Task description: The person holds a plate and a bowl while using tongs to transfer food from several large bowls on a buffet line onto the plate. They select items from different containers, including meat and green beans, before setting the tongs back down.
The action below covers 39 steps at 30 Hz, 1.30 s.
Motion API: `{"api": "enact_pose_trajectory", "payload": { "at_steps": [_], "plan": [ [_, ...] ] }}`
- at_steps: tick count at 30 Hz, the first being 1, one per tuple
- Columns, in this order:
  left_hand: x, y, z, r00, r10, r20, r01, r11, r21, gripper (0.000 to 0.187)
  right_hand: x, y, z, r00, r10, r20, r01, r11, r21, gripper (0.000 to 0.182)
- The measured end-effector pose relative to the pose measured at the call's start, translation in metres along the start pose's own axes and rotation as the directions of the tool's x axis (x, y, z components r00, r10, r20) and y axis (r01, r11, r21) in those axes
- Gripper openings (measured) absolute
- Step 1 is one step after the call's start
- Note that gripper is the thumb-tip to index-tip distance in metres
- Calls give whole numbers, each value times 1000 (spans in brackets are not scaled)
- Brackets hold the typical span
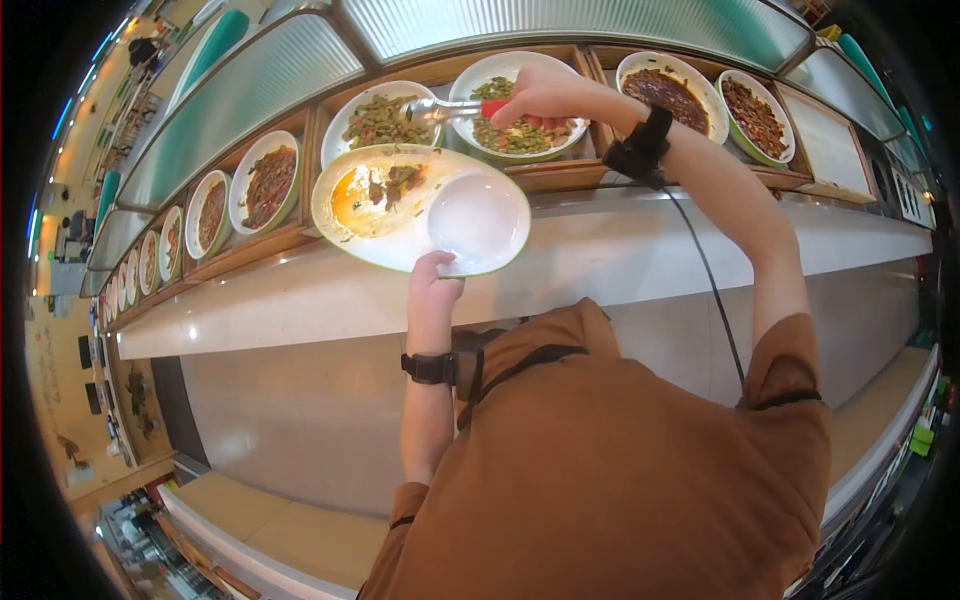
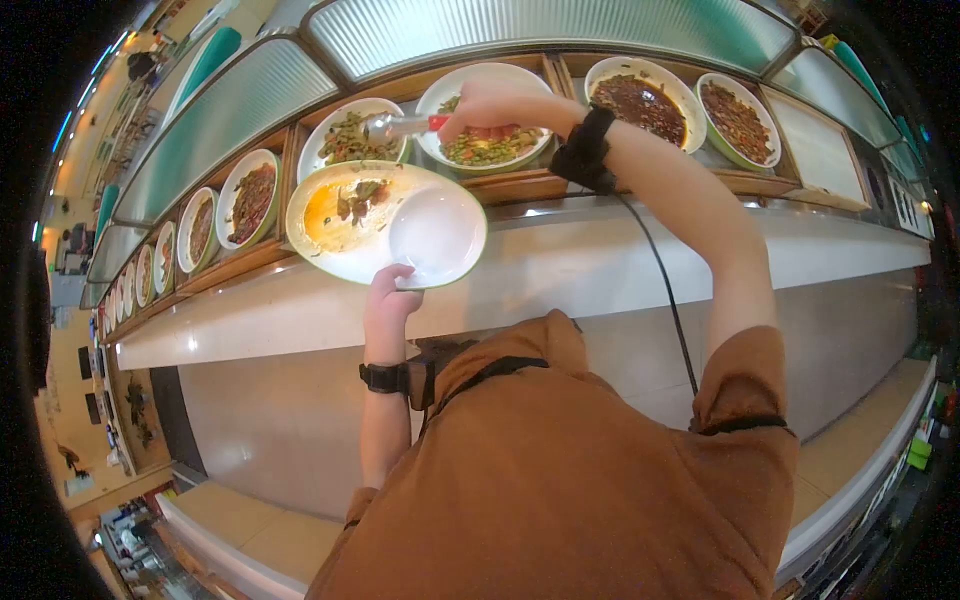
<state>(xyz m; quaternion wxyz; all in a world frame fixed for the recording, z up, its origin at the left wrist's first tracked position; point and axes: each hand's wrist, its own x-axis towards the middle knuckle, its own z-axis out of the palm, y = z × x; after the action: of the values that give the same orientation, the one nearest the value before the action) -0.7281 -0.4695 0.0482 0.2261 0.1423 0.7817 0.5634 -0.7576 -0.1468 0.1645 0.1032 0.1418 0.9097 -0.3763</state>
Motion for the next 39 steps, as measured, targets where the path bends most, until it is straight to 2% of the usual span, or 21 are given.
{"api": "enact_pose_trajectory", "payload": {
  "at_steps": [2, 5, 8, 11, 12, 15, 18, 21, 24, 27, 30, 33, 36, 39],
  "plan": [
    [-1, 6, 1, 1000, -13, 12, 12, 1000, 28, 38, -4, 14, -19, 999, 27, -36, -27, 1000, -2, 45],
    [4, -4, 0, 999, -25, 26, 25, 999, 20, 38, -14, 34, -42, 982, 123, -145, -153, 964, -219, 44],
    [1, 1, 1, 999, -40, 24, 40, 999, -33, 37, -13, 61, -61, 971, 212, -109, -238, 850, -470, 41],
    [-5, 15, 2, 998, -53, 21, 54, 998, -42, 37, -27, 76, -57, 939, -185, -291, -88, 689, -720, 35],
    [-5, 17, 3, 998, -55, 21, 56, 998, -38, 37, -28, 76, -58, 958, -169, -232, -83, 612, -786, 29],
    [1, 6, 1, 1000, -4, 28, 5, 1000, -18, 37, -29, 76, -56, 964, -204, -170, -32, 546, -837, 26],
    [-4, 22, 6, 997, -73, 12, 73, 995, -64, 37, -28, 72, -54, 974, -197, -112, 2, 503, -864, 25],
    [-2, 14, 4, 999, -42, 25, 44, 996, -75, 38, -25, 69, -51, 979, -200, -51, 38, 417, -908, 25],
    [-3, 17, 5, 998, -62, 28, 65, 993, -96, 39, -21, 70, -46, 967, -256, -7, 95, 382, -919, 23],
    [-4, 19, 6, 996, -92, 16, 93, 989, -115, 39, -15, 72, -37, 932, -361, -27, 107, 346, -932, 17],
    [2, 4, 1, 998, -42, 43, 45, 996, -71, 40, -14, 66, -31, 928, -369, -54, 104, 396, -912, 13],
    [3, 3, 0, 997, -52, 54, 54, 997, -49, 40, -8, 64, -24, 913, -404, -64, 134, 445, -885, 11],
    [0, 10, 1, 994, -96, 47, 98, 994, -54, 40, 0, 61, -16, 930, -349, -111, 79, 486, -870, 14],
    [-3, 9, 1, 997, -69, 18, 70, 996, -57, 39, 9, 63, 2, 913, -345, -217, 55, 631, -774, 16]
  ]
}}
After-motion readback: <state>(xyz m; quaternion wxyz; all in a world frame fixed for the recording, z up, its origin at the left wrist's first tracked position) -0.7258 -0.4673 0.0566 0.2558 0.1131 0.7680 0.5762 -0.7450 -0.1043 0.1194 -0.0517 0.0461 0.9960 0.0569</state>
